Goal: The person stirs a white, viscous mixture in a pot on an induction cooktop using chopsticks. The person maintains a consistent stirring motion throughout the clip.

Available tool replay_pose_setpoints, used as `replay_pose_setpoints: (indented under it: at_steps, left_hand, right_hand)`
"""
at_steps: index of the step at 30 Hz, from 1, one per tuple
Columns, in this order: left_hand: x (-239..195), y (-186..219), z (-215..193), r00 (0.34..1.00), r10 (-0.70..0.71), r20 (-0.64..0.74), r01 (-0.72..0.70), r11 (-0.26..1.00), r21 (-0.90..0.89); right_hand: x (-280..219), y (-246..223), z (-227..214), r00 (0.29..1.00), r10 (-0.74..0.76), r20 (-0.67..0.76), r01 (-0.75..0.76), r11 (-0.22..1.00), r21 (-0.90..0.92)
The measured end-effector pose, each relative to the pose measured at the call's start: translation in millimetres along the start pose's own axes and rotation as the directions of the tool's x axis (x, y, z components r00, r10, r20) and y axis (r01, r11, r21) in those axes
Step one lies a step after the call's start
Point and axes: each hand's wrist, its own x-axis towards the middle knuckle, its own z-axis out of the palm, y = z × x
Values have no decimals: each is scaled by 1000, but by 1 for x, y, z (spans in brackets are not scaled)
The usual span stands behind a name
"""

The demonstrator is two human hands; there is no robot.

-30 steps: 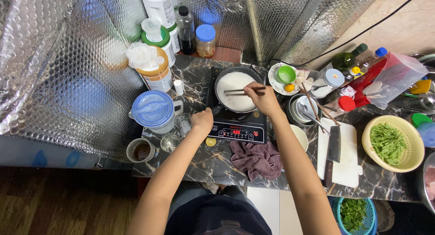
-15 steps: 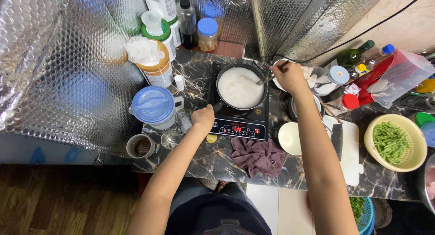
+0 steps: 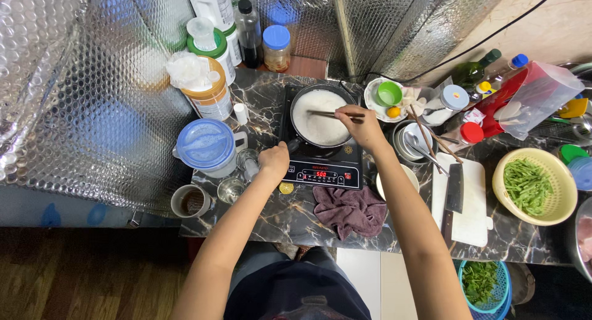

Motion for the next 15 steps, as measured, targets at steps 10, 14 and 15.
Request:
replay_pose_setpoints:
  at_steps: [10, 14, 15]
  left_hand:
    - [2, 0, 0, 1000, -9, 16, 8, 1000, 15]
    - [1, 1, 1, 1000, 2, -7, -2, 1000, 15]
    - [2, 1, 2, 1000, 3, -13, -3, 1000, 13]
  right_hand:
    - [-5, -52, -21, 995, 41, 89, -9, 941, -337]
    - [-6, -48, -11, 994, 50, 101, -49, 999, -19]
    - [-6, -46, -8, 998, 19, 67, -20, 1000, 23]
